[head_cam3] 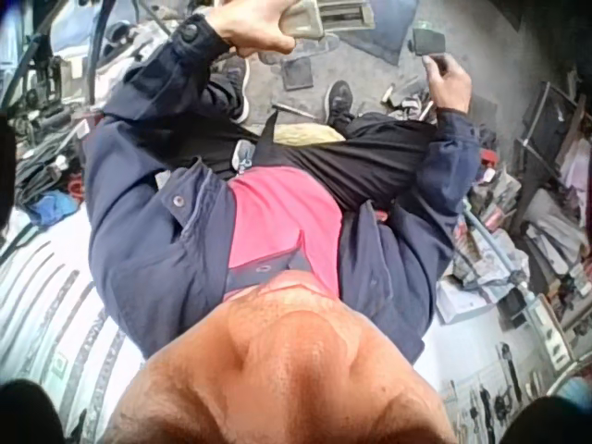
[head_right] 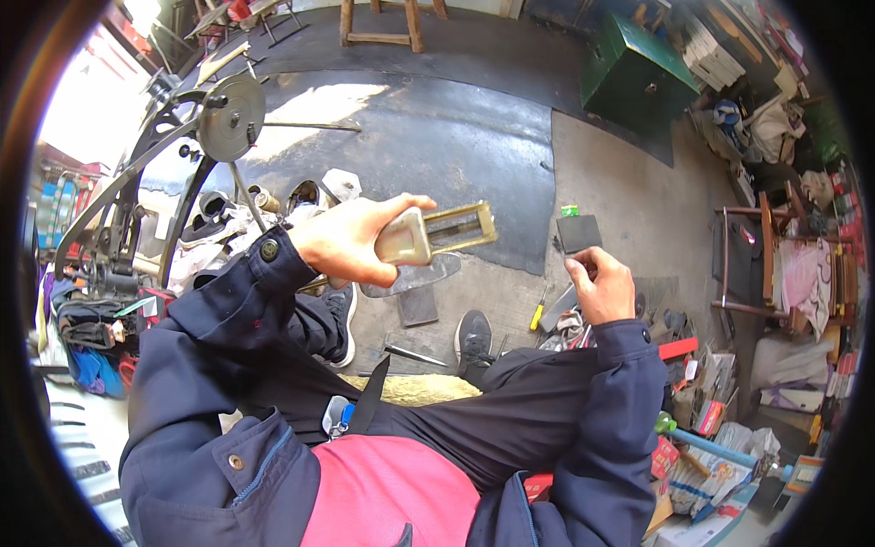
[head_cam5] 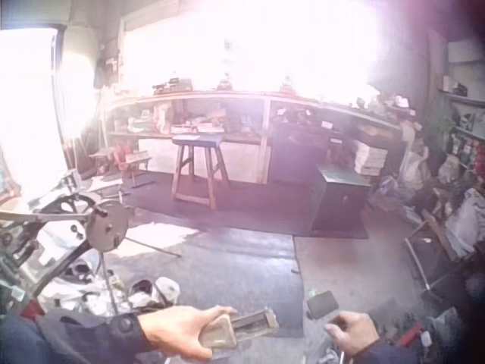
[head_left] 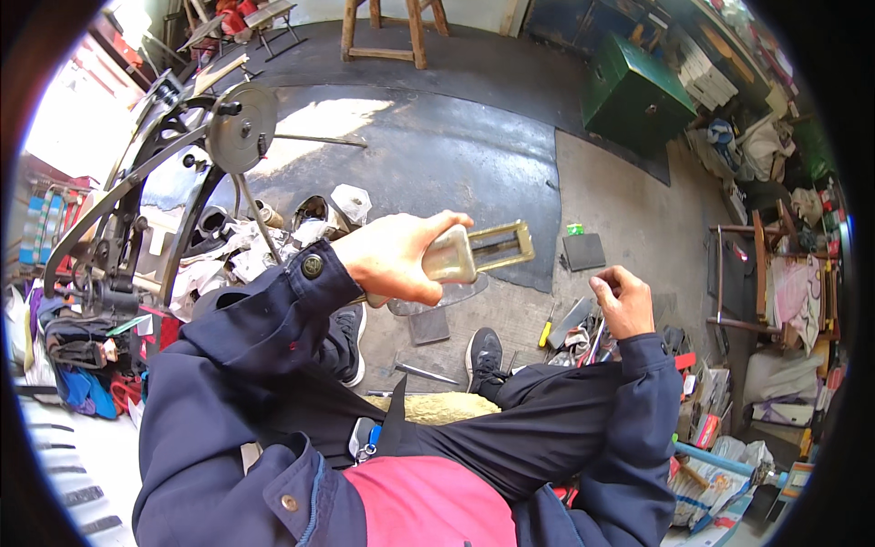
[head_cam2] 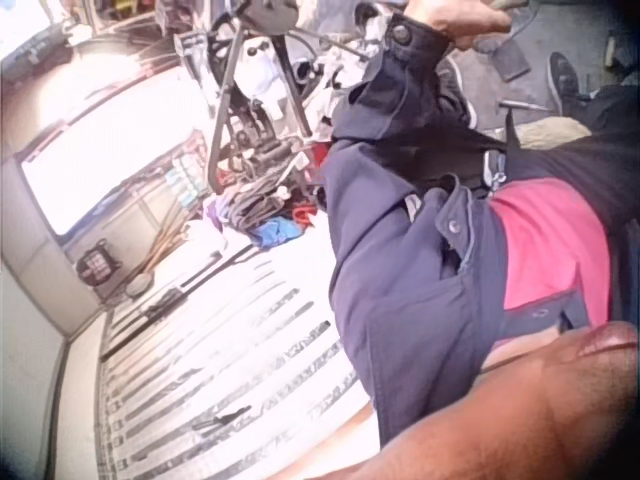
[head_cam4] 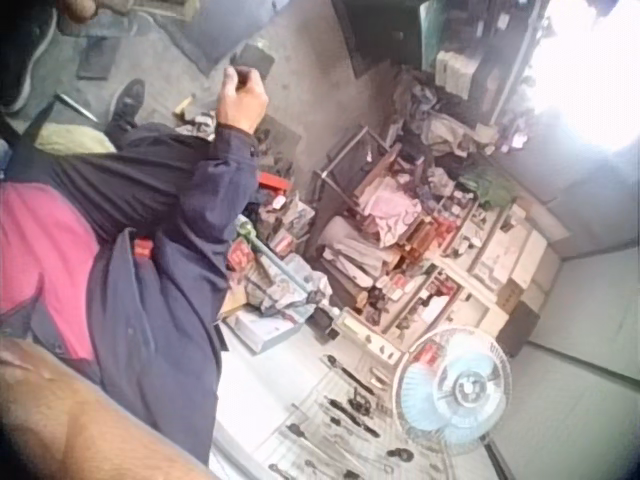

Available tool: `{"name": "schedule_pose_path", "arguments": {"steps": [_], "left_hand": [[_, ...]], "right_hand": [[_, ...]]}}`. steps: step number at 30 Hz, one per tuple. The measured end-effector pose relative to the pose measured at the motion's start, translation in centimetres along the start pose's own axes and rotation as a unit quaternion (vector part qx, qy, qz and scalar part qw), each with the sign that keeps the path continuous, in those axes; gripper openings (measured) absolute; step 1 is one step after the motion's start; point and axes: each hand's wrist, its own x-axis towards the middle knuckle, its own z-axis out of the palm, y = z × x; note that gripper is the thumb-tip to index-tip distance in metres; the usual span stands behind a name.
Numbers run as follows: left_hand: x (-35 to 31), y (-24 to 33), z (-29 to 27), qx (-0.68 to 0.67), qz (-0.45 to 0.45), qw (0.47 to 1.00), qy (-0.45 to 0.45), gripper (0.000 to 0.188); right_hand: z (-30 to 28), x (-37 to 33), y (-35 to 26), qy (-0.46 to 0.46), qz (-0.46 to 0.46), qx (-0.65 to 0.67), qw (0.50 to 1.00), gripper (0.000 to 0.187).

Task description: The person assembles a metal bracket by inserting a black rubber strip into its channel, then applies a viscous substance from a syringe into the same channel. They handle a flat metal piece and a small cylindrical object, placing them aside.

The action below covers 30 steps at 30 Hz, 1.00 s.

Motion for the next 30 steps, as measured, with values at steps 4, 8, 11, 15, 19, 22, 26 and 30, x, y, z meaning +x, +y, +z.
{"name": "schedule_pose_path", "arguments": {"steps": [4, 8, 11, 15, 19, 22, 26, 30], "left_hand": [[0.4, -1.6, 0.4, 0.022, -0.010, 0.997, -0.075, 0.092], [1.0, -3.7, 0.7, 0.036, 0.031, 0.996, -0.072, 0.088], [1.7, -4.8, 0.8, 0.013, 0.010, 0.995, -0.094, 0.082], [2.4, -5.4, 0.6, -0.042, 0.009, 0.992, -0.117, 0.079], [3.0, -5.1, 0.4, -0.081, 0.004, 0.989, -0.125, 0.079], [3.5, -4.8, -0.1, -0.087, -0.047, 0.982, -0.163, 0.082], [4.2, -4.1, -0.5, -0.082, -0.071, 0.977, -0.185, 0.080], [4.4, -3.3, -0.6, -0.045, -0.091, 0.975, -0.196, 0.079]], "right_hand": [[0.7, 0.5, 0.1, -0.009, 0.002, 0.019, 1.000, 0.020], [0.9, 0.9, 0.7, -0.049, 0.047, 0.007, 0.998, 0.023], [0.8, 1.2, 0.7, -0.076, 0.089, 0.008, 0.993, 0.023], [0.7, 1.5, 0.5, -0.128, 0.091, 0.107, 0.982, 0.023], [0.7, 1.8, 0.7, -0.156, 0.096, 0.092, 0.979, 0.024], [0.8, 2.0, 1.1, -0.163, 0.124, 0.124, 0.971, 0.024], [0.5, 2.3, 1.6, -0.178, 0.161, 0.175, 0.955, 0.026], [0.1, 2.4, 1.8, -0.193, 0.177, 0.184, 0.947, 0.028]]}}
